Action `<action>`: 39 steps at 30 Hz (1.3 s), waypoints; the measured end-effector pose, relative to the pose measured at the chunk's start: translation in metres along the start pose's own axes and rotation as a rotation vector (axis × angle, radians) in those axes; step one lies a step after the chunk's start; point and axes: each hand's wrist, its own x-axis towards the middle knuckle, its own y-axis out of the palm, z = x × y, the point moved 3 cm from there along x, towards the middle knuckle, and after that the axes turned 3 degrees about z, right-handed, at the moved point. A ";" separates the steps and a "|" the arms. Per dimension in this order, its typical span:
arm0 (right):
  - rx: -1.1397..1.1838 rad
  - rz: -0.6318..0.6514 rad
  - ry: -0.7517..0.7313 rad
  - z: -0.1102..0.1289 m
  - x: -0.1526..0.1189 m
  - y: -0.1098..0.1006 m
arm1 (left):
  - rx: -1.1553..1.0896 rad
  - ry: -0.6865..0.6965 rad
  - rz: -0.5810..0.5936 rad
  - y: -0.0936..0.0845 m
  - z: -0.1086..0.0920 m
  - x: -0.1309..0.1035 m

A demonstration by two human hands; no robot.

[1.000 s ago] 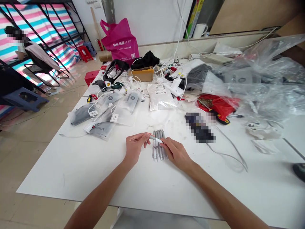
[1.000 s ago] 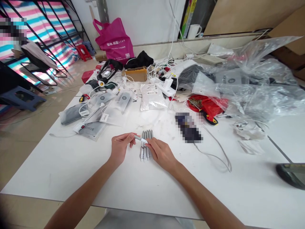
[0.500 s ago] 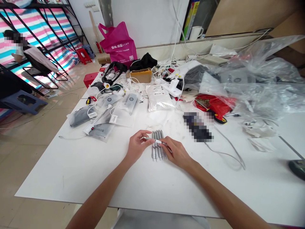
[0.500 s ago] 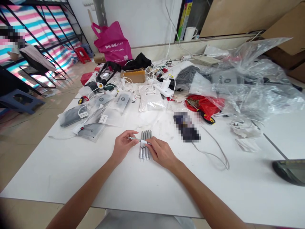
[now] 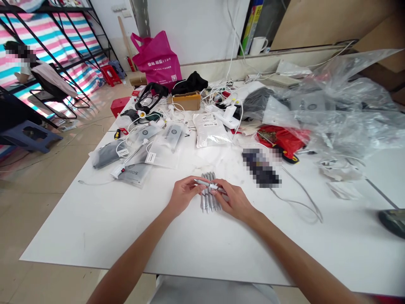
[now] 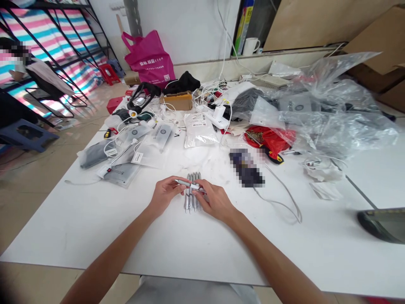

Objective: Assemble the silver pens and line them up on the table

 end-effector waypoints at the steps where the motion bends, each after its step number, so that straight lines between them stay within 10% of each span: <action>1: -0.009 0.010 -0.021 0.002 0.001 -0.001 | 0.000 0.004 -0.022 -0.001 0.001 0.000; 39: -0.187 -0.102 -0.070 -0.019 0.000 -0.007 | -0.223 0.014 -0.257 -0.012 0.009 0.008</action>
